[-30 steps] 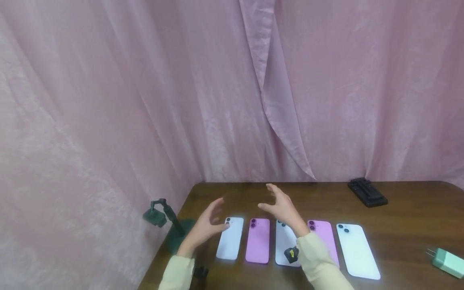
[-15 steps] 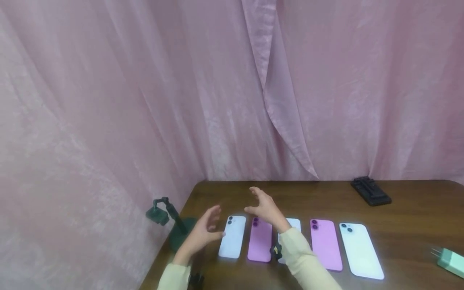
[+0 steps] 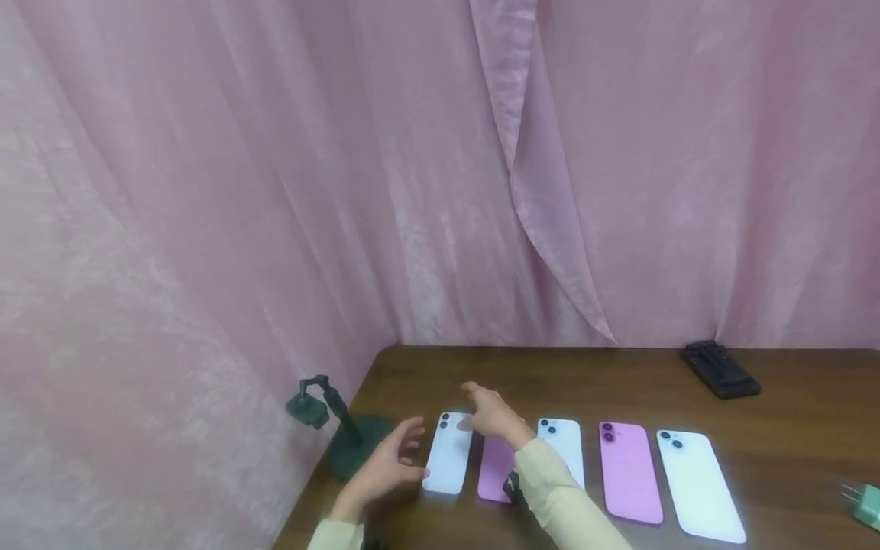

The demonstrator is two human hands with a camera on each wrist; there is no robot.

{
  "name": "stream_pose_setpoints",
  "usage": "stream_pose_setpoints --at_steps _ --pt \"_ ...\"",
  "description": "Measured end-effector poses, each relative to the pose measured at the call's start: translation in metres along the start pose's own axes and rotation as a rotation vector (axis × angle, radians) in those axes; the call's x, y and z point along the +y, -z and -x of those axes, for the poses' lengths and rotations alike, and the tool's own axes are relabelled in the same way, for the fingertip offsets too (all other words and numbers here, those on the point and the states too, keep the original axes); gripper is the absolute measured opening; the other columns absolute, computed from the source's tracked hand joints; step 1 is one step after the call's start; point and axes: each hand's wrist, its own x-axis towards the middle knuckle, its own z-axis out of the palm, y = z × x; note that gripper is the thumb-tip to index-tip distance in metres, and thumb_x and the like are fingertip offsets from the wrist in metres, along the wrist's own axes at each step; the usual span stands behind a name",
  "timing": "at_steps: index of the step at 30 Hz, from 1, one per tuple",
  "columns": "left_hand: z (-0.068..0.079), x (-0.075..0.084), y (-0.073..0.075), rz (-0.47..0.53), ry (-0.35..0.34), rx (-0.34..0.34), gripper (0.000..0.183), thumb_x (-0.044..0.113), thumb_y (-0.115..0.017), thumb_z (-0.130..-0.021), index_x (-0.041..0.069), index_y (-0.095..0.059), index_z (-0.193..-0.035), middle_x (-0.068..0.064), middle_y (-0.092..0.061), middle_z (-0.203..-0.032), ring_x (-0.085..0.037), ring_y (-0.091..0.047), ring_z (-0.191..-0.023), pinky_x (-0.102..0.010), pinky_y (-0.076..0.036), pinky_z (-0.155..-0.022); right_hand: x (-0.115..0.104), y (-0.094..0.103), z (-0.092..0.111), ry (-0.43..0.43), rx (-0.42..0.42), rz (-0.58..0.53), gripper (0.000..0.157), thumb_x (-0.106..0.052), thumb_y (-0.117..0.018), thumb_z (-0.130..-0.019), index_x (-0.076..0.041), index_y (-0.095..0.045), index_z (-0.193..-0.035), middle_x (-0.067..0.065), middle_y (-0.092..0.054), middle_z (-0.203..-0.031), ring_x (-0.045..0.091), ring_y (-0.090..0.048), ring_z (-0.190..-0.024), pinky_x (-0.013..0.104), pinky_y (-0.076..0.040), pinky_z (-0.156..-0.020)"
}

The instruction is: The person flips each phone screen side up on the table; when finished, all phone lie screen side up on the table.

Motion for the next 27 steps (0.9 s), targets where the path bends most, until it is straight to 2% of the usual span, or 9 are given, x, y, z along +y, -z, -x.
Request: stream_pose_setpoints --at_steps 5,12,20,27 --pt "-0.002 -0.001 -0.005 -0.029 0.034 -0.001 0.082 0.010 -0.083 -0.080 0.003 -0.040 -0.149 -0.022 -0.052 -0.143 -0.043 -0.053 -0.124 -0.060 -0.048 -0.094 0.005 -0.006 -0.003 0.010 -0.033 0.076 0.062 0.000 -0.082 -0.080 0.009 -0.053 -0.135 0.031 -0.062 -0.124 0.045 -0.061 -0.114 0.056 -0.050 -0.094" --pt "-0.003 -0.005 -0.014 -0.096 0.097 -0.036 0.084 0.008 -0.087 -0.075 0.007 -0.044 -0.147 -0.017 -0.054 -0.140 -0.036 -0.057 -0.118 -0.058 -0.048 -0.094 0.008 -0.014 -0.006 0.030 -0.038 0.132 0.059 0.003 -0.081 -0.079 0.010 -0.056 -0.132 0.029 -0.064 -0.123 0.043 -0.061 -0.114 0.055 -0.049 -0.096" --pt "-0.004 -0.004 -0.018 -0.150 0.063 -0.044 0.087 -0.002 -0.088 -0.068 0.002 -0.046 -0.144 -0.016 -0.056 -0.133 -0.035 -0.059 -0.111 -0.054 -0.050 -0.092 0.000 -0.015 -0.008 0.010 -0.072 0.164 0.053 0.004 -0.081 -0.077 0.006 -0.061 -0.126 0.023 -0.065 -0.121 0.041 -0.061 -0.114 0.055 -0.049 -0.096" --pt "-0.006 -0.004 -0.023 -0.166 0.100 -0.037 0.084 -0.004 -0.087 -0.069 0.002 -0.048 -0.143 -0.013 -0.057 -0.129 -0.034 -0.059 -0.109 -0.055 -0.050 -0.092 -0.003 -0.017 -0.012 -0.022 -0.085 0.200 0.051 0.004 -0.080 -0.078 0.007 -0.061 -0.125 0.025 -0.065 -0.119 0.039 -0.061 -0.110 0.054 -0.051 -0.092"
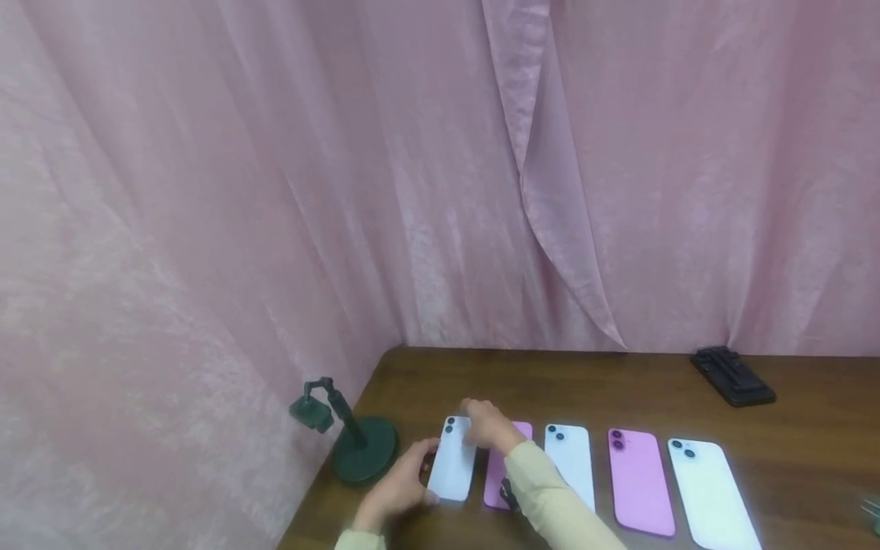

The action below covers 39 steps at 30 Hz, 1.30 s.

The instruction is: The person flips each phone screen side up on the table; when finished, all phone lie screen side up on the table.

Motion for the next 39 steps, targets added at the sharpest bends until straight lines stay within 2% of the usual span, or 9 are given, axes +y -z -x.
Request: stream_pose_setpoints --at_steps 5,12,18,24,32,36,39 --pt "-0.002 0.000 -0.002 0.006 0.020 0.011 0.084 -0.004 -0.088 -0.068 0.003 -0.049 -0.142 -0.011 -0.057 -0.128 -0.035 -0.060 -0.110 -0.055 -0.051 -0.091 0.000 0.001 -0.003 -0.024 -0.005 0.005 0.047 0.002 -0.079 -0.080 0.007 -0.062 -0.123 0.025 -0.066 -0.117 0.039 -0.063 -0.106 0.054 -0.053 -0.089" --pt "-0.005 0.002 -0.002 -0.018 0.052 0.011 0.088 -0.005 -0.090 -0.066 0.004 -0.048 -0.144 -0.012 -0.056 -0.130 -0.034 -0.061 -0.108 -0.054 -0.051 -0.091 0.003 0.001 -0.009 -0.016 0.012 0.003 0.036 -0.002 -0.078 -0.083 0.010 -0.064 -0.114 0.024 -0.067 -0.107 0.037 -0.065 -0.098 0.052 -0.054 -0.085" --pt "-0.003 0.004 -0.001 -0.037 0.038 0.020 0.090 -0.008 -0.090 -0.063 0.004 -0.049 -0.143 -0.012 -0.055 -0.130 -0.031 -0.062 -0.104 -0.052 -0.053 -0.088 0.002 -0.001 -0.013 -0.029 0.041 -0.020 0.027 -0.001 -0.078 -0.080 0.008 -0.066 -0.102 0.017 -0.068 -0.093 0.027 -0.063 -0.079 0.045 -0.056 -0.072" --pt "-0.002 0.005 -0.003 -0.039 0.002 0.029 0.092 -0.010 -0.089 -0.062 0.004 -0.049 -0.144 -0.012 -0.053 -0.131 -0.029 -0.063 -0.101 -0.050 -0.054 -0.085 0.000 -0.003 -0.017 -0.048 0.067 0.004 0.014 0.000 -0.074 -0.079 0.004 -0.064 -0.088 0.010 -0.061 -0.077 0.023 -0.055 -0.067 0.037 -0.051 -0.060" --pt "-0.002 0.009 -0.002 -0.065 0.010 0.019 0.097 -0.011 -0.089 -0.062 0.002 -0.045 -0.146 -0.013 -0.055 -0.130 -0.028 -0.064 -0.099 -0.047 -0.055 -0.083 0.002 0.000 -0.016 -0.060 0.086 -0.033 0.025 0.004 -0.072 -0.077 0.011 -0.066 -0.100 0.018 -0.067 -0.089 0.028 -0.062 -0.077 0.045 -0.056 -0.070" --pt "-0.002 0.011 -0.001 -0.091 0.000 0.014 0.095 -0.010 -0.089 -0.063 0.003 -0.045 -0.147 -0.015 -0.057 -0.132 -0.031 -0.064 -0.102 -0.047 -0.055 -0.085 0.002 0.002 -0.013 -0.072 0.096 -0.064 0.029 -0.001 -0.072 -0.083 0.012 -0.065 -0.107 0.023 -0.067 -0.098 0.033 -0.065 -0.086 0.048 -0.057 -0.076" --pt "-0.001 0.014 -0.001 -0.116 -0.028 0.017 0.096 -0.011 -0.089 -0.063 0.001 -0.045 -0.147 -0.019 -0.057 -0.136 -0.035 -0.063 -0.111 -0.050 -0.052 -0.091 0.001 0.005 -0.010 -0.088 0.097 -0.081 0.031 -0.005 -0.071 -0.087 0.011 -0.064 -0.112 0.025 -0.067 -0.105 0.034 -0.065 -0.092 0.049 -0.056 -0.079"
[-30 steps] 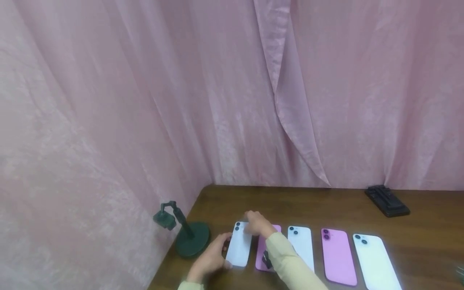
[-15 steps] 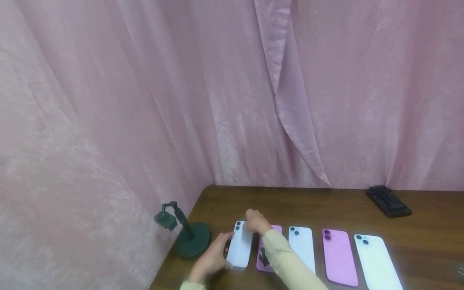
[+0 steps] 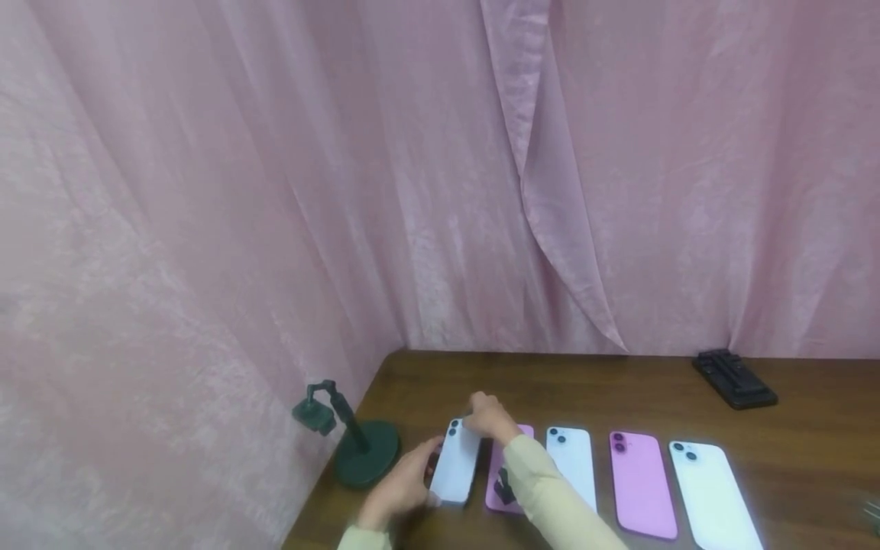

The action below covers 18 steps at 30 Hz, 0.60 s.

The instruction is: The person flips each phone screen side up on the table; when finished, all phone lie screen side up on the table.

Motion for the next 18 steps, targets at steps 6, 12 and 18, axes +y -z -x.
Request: stream_pose_setpoints --at_steps 6,12,18 --pt "0.001 0.008 -0.002 -0.059 -0.070 0.015 0.098 0.009 -0.094 -0.065 -0.001 -0.043 -0.148 -0.014 -0.064 -0.128 -0.028 -0.062 -0.109 -0.045 -0.052 -0.092 -0.001 0.005 0.004 -0.001 0.004 -0.016 0.034 -0.007 -0.070 -0.088 0.012 -0.063 -0.115 0.028 -0.066 -0.110 0.038 -0.065 -0.099 0.051 -0.055 -0.083" --pt "-0.001 0.022 -0.010 -0.171 -0.052 0.042 0.102 0.032 -0.096 -0.065 -0.002 -0.044 -0.146 -0.012 -0.065 -0.112 -0.029 -0.058 -0.098 -0.046 -0.051 -0.084 0.001 0.008 0.006 0.001 0.009 -0.023 0.032 -0.007 -0.068 -0.089 0.011 -0.063 -0.115 0.027 -0.066 -0.112 0.041 -0.064 -0.103 0.051 -0.054 -0.085" --pt "-0.003 0.028 -0.015 -0.252 0.009 0.030 0.104 0.036 -0.095 -0.063 -0.003 -0.045 -0.146 -0.016 -0.065 -0.111 -0.033 -0.058 -0.098 -0.054 -0.050 -0.087 -0.002 0.009 0.008 -0.023 0.011 -0.034 0.031 -0.007 -0.070 -0.089 0.010 -0.064 -0.114 0.026 -0.066 -0.114 0.038 -0.065 -0.101 0.048 -0.056 -0.081"
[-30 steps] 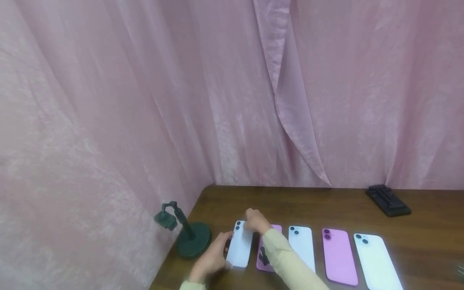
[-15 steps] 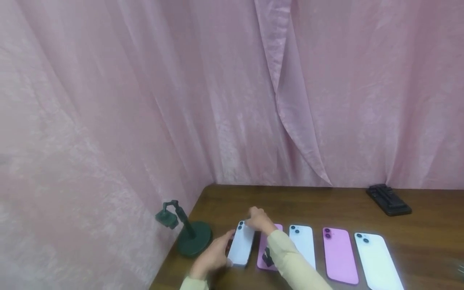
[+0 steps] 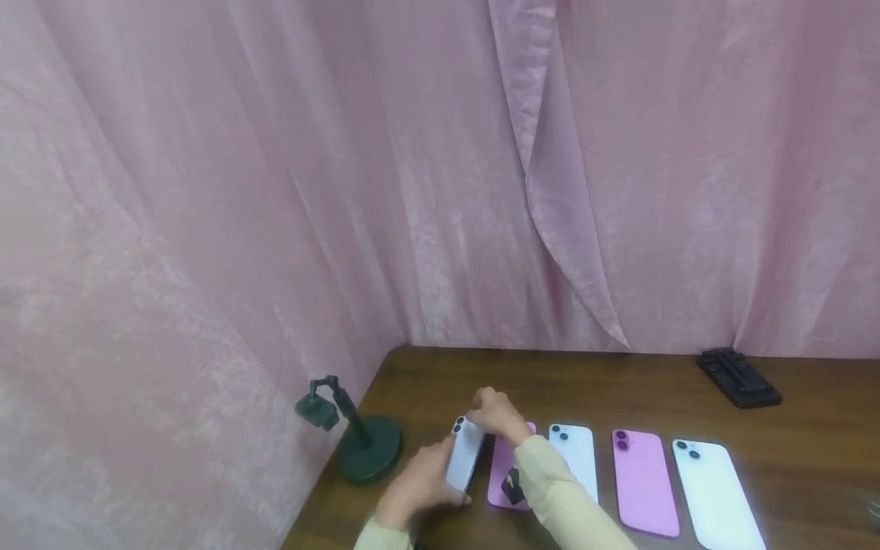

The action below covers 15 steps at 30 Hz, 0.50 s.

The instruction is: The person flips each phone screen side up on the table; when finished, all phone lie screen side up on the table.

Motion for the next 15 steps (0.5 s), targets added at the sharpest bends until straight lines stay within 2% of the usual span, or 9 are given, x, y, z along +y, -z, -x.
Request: stream_pose_setpoints --at_steps 3,7,15 --pt "-0.002 -0.001 0.000 0.034 0.004 -0.023 0.100 0.035 -0.093 -0.066 -0.003 -0.046 -0.145 -0.015 -0.065 -0.109 -0.030 -0.059 -0.096 -0.050 -0.052 -0.083 -0.002 0.002 0.001 0.000 0.012 -0.008 0.031 -0.005 -0.070 -0.087 0.009 -0.064 -0.114 0.027 -0.066 -0.113 0.035 -0.065 -0.099 0.046 -0.056 -0.079" --pt "-0.002 -0.004 0.006 0.127 0.001 -0.048 0.092 0.032 -0.090 -0.070 -0.006 -0.050 -0.142 -0.013 -0.065 -0.107 -0.026 -0.058 -0.094 -0.047 -0.054 -0.077 -0.003 0.005 0.001 0.028 0.027 -0.030 0.036 0.000 -0.074 -0.081 0.010 -0.063 -0.114 0.027 -0.067 -0.110 0.036 -0.065 -0.097 0.047 -0.056 -0.080" --pt "0.000 -0.015 0.018 0.241 -0.065 -0.021 0.078 0.029 -0.087 -0.069 -0.008 -0.060 -0.131 -0.017 -0.071 -0.108 -0.019 -0.064 -0.088 -0.035 -0.055 -0.073 -0.002 0.003 0.003 0.045 0.052 -0.108 0.042 0.011 -0.073 -0.071 0.009 -0.064 -0.112 0.027 -0.068 -0.104 0.036 -0.066 -0.093 0.046 -0.057 -0.072"
